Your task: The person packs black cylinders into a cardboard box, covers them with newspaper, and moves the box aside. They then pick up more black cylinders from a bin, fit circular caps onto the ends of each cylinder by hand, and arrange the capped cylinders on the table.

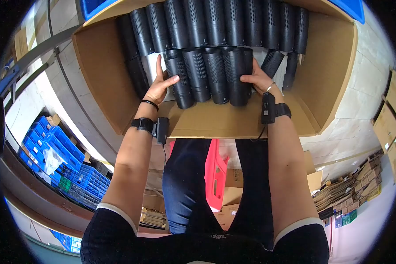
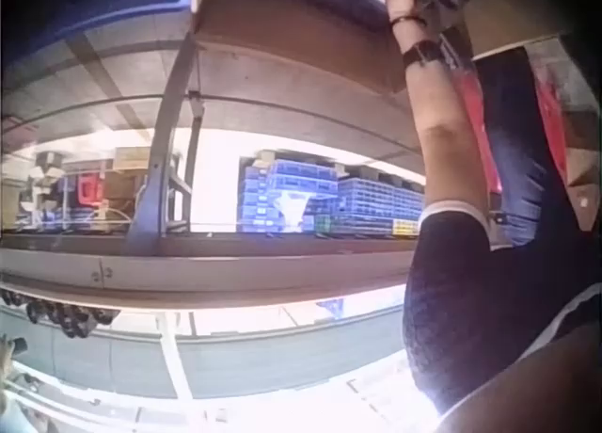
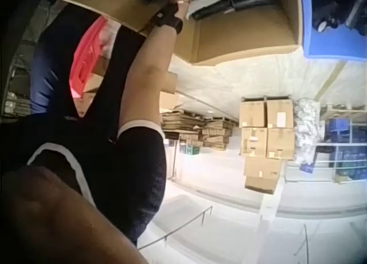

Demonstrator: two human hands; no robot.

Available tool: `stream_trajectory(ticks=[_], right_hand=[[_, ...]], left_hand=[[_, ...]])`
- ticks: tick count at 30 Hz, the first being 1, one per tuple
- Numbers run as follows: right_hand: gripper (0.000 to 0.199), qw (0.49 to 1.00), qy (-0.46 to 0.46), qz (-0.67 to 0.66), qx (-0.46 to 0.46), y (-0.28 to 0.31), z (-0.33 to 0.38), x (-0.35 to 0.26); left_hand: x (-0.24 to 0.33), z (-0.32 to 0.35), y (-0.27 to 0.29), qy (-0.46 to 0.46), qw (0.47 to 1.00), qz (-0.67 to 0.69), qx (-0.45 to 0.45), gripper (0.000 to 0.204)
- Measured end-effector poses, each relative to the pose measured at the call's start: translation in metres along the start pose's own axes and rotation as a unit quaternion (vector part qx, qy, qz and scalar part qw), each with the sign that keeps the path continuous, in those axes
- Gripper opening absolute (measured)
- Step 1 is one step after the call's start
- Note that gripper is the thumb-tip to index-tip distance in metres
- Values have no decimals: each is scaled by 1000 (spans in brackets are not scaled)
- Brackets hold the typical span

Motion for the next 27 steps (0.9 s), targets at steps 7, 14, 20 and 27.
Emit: stream_trajectory(ticks=[7, 14, 20, 27], right_hand=[[94, 985, -73, -124, -99, -11, 1, 15], [81, 993, -49, -75, -79, -9, -8, 17], [82, 986, -102, -98, -93, -4, -10, 25], [85, 982, -69, -103, -145, -15, 2, 17]], left_hand=[[-26, -9, -16, 43, 991, 93, -87, 99], [-23, -11, -26, 68, 990, 77, -94, 81], [-43, -9, -27, 165, 957, 192, -143, 55], [-29, -9, -50, 126, 916, 292, -246, 45]])
Point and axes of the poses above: each hand's wrist, its own z-axis away from the middle knuckle, its own y-axis out of the back of the hand, x = y × z, the point moved 5 cm from there along -z, towards the middle knuckle, and after that the axes turned 5 degrees about -y, right-handed, at the moved point
